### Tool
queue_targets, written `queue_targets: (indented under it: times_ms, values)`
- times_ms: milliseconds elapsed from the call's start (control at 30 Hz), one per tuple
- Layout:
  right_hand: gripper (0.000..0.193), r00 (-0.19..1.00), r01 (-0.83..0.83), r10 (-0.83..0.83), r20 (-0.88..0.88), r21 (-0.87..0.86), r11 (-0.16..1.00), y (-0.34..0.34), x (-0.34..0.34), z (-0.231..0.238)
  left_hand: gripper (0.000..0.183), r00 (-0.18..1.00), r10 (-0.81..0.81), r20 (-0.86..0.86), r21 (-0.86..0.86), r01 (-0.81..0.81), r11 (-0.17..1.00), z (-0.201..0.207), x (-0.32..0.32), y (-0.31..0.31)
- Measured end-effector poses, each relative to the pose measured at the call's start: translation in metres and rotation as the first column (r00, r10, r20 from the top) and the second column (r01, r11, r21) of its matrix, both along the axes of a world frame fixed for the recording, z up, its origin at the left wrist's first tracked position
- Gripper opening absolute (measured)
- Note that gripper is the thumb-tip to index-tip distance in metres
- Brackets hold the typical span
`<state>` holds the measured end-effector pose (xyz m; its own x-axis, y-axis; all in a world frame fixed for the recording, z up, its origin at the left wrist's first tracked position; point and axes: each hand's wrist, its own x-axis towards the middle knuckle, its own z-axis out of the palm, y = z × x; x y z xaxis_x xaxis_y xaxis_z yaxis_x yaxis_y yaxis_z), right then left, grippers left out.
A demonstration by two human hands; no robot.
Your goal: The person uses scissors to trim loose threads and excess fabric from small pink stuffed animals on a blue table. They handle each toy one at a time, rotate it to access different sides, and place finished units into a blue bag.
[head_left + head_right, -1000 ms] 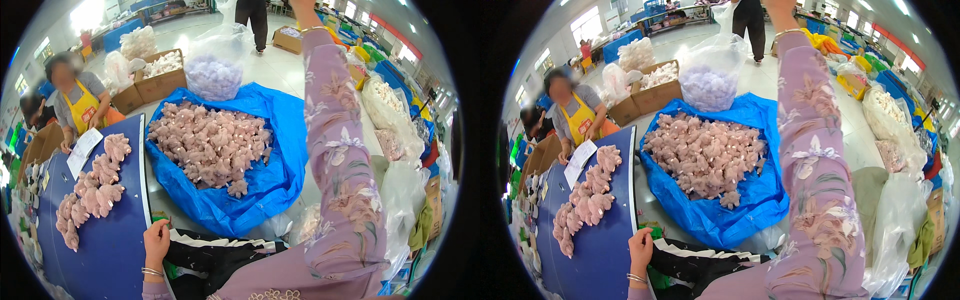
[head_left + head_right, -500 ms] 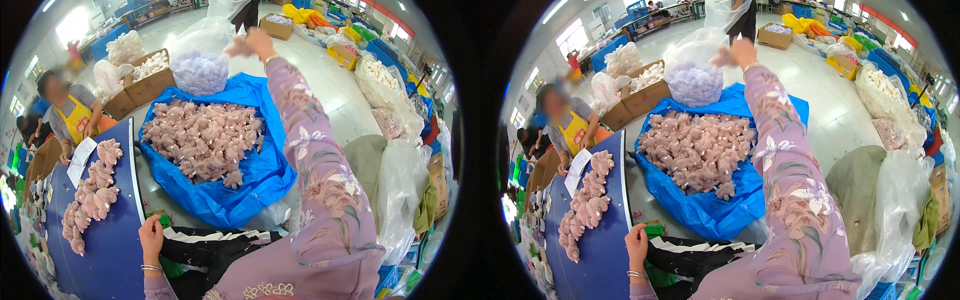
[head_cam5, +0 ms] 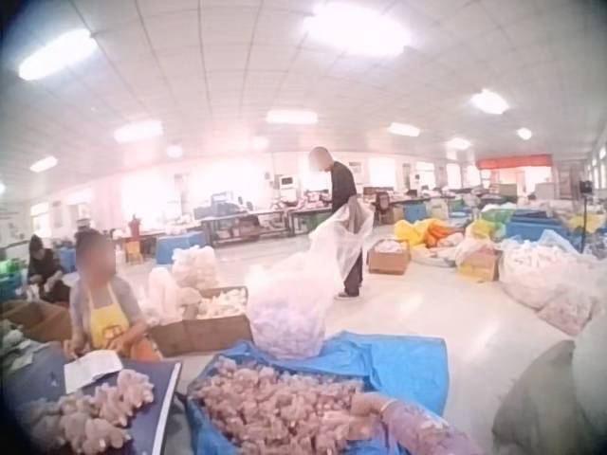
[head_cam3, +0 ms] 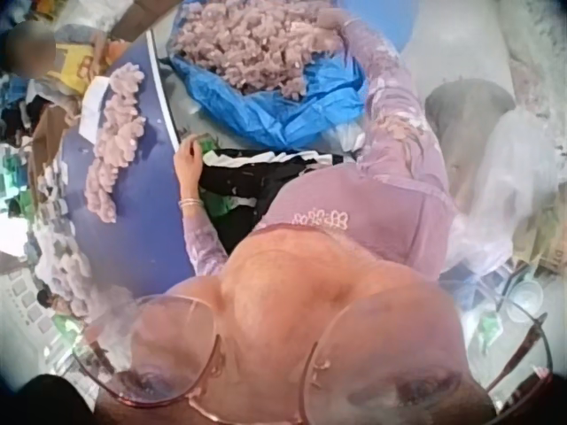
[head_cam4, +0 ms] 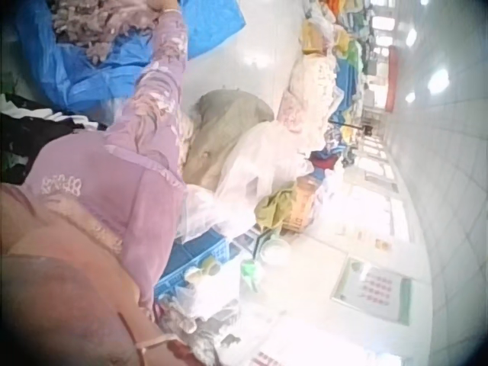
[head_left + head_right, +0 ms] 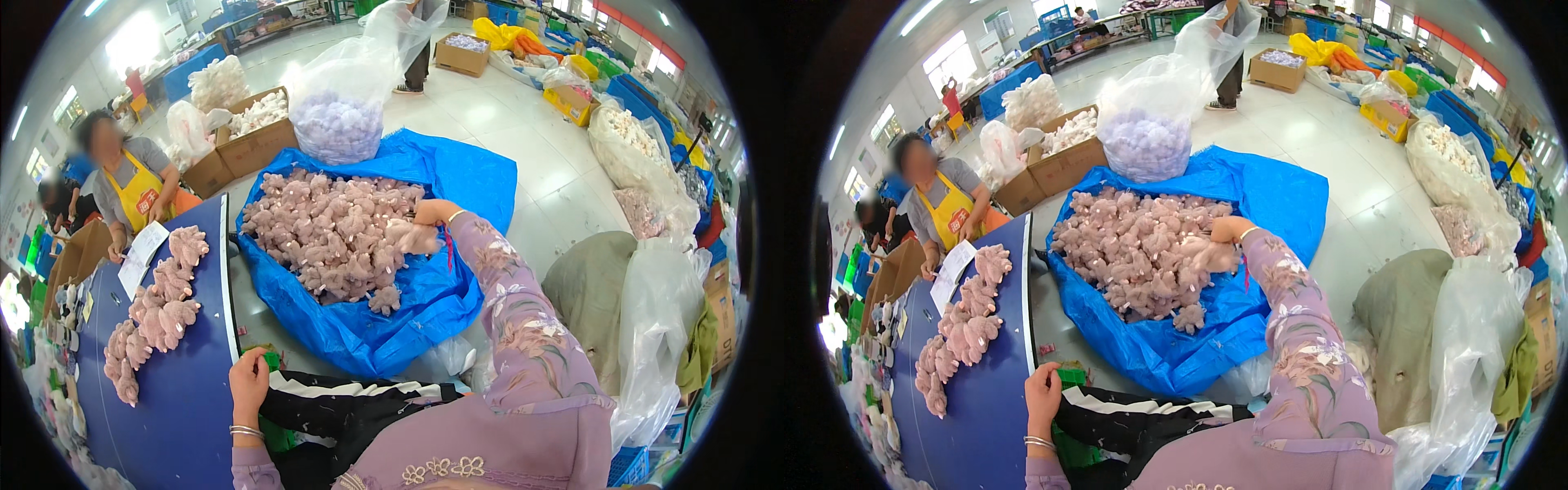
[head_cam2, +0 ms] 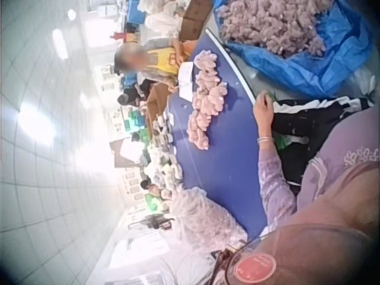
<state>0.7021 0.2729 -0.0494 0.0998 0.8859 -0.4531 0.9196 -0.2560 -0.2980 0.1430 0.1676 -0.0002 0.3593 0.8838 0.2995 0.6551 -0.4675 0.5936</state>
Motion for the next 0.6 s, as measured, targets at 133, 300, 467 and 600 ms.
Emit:
queue_targets:
  times_ms: [133, 300, 467, 600]
  values:
    - [0.027, 0.974, 0.056, 0.007, -0.225, 0.274, 0.960, -0.005, -0.010, -0.021, 0.011, 1.000, 0.030, 0.004, -0.019, -0.030, 0.999, 0.002, -0.004, -0.006]
    - [0.029, 0.927, 0.326, -0.044, -0.373, 0.743, 0.585, -0.012, -0.002, -0.050, 0.012, 0.999, 0.015, 0.052, -0.024, -0.013, 1.000, -0.001, 0.000, -0.003]
    - [0.033, 0.859, 0.511, -0.263, -0.439, 0.759, 0.403, -0.055, -0.003, -0.054, 0.013, 0.999, -0.052, 0.010, -0.054, 0.052, 0.997, 0.003, 0.000, -0.003]
    - [0.035, 0.805, 0.496, -0.560, -0.197, 0.741, 0.453, -0.126, 0.053, -0.016, 0.013, 0.976, -0.149, -0.158, 0.071, 0.162, 0.984, 0.001, -0.009, -0.008]
